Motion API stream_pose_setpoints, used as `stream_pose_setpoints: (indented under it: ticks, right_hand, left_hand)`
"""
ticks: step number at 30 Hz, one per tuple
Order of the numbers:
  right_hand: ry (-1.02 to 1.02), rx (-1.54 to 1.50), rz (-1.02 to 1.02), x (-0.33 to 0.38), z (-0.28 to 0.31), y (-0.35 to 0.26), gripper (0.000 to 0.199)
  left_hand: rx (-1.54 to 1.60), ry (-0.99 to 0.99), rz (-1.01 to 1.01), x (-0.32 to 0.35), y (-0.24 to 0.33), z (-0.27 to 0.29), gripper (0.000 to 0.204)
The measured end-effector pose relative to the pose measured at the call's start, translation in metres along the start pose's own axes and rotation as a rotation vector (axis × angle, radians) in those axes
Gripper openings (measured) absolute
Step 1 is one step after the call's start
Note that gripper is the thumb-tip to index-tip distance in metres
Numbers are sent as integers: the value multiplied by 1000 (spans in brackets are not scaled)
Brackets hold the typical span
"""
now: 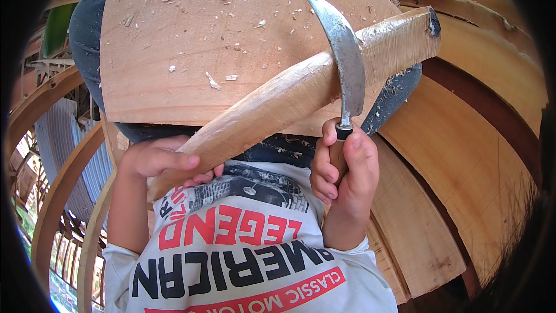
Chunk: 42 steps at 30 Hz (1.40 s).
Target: The person uses a curved knife to shave and shape a long, thin piece of wood held in their left hand. They repeatedly scrape the blade along the wood's surface to remove thin shavings, refining the piece's profile.
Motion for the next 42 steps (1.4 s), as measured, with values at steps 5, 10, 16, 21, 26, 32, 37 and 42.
stream_pose_setpoints:
  ticks: [5,10,16,21,26,32,37,42]
  right_hand:
    - [275,56,334,-8,37,-27,27]
    - [-365,-116,-112,19,20,-17,34]
    - [-167,-607,-49,-3,25,-10,36]
    - [-384,-155,-330,1,4,-3,38]
    - [-223,-228,-238,-4,9,3,43]
    - [43,-115,62,-5,10,6,38]
    - [184,-327,418,-7,52,-23,33]
    - [-12,21,194,-7,30,2,30]
  left_hand:
    - [-17,-20,-53,8,-12,9,57]
    - [-29,-21,-61,8,-10,9,56]
    - [-62,27,-58,15,-10,4,54]
    - [-141,31,-76,15,-10,4,50]
    - [-153,55,-102,14,-9,-4,45]
    - [-159,119,-96,18,-3,-16,47]
    - [-16,132,-108,32,-20,-6,52]
    - [-87,194,-64,32,-14,-10,59]
Point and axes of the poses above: each hand's wrist, its own x-axis away from the middle knuckle, its own z-axis out of the back of the hand, y = z × x, the point moved 2 cm from there along -x, towards the middle knuckle, and after that the axes turned 8 degrees about -z, right-handed, at the moved point
